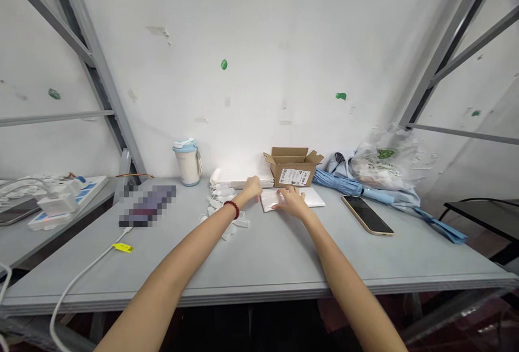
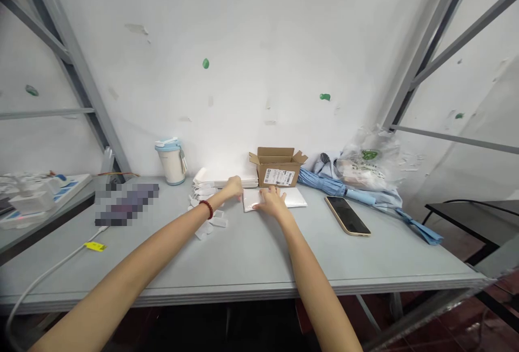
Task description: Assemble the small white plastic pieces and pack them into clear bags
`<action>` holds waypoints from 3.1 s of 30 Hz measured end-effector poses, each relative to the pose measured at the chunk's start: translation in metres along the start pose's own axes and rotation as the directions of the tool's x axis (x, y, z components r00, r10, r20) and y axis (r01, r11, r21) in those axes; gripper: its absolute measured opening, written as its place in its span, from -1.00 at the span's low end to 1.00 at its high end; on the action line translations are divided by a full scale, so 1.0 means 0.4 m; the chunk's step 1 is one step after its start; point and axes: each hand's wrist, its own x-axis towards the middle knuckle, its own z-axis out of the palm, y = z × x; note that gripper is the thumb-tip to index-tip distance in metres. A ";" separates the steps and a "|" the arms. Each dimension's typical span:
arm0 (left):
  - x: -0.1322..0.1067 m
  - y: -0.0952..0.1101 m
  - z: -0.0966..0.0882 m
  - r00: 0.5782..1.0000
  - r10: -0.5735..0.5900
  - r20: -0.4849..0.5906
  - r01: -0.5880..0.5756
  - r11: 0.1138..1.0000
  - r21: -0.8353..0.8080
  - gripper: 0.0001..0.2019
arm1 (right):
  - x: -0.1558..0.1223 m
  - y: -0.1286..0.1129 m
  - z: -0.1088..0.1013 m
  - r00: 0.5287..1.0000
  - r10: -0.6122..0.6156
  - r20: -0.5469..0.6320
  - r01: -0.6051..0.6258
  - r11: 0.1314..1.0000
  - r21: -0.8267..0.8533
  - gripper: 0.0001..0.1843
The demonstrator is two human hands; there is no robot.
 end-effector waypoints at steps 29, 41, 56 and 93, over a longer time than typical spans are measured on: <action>-0.049 -0.049 -0.111 0.902 0.387 -0.190 -0.113 0.639 0.761 -0.70 | -0.004 -0.056 0.004 0.993 -0.017 -0.114 0.041 0.976 0.212 -0.27; -0.213 -0.085 -0.035 0.542 0.783 -0.305 -0.568 0.609 0.554 -0.75 | -0.042 -0.202 0.021 0.802 -0.336 -0.494 0.215 0.934 -0.286 -0.35; -0.169 -0.140 -0.126 0.680 0.261 -0.685 -0.206 0.965 0.164 -0.71 | -0.012 -0.115 0.015 0.901 -0.308 -0.306 0.167 0.897 -0.410 -0.35; -0.138 -0.239 -0.210 0.864 -0.194 -0.465 -0.034 0.898 -0.438 -0.80 | -0.025 -0.121 -0.007 0.847 -0.348 -0.402 0.294 0.936 -0.192 -0.24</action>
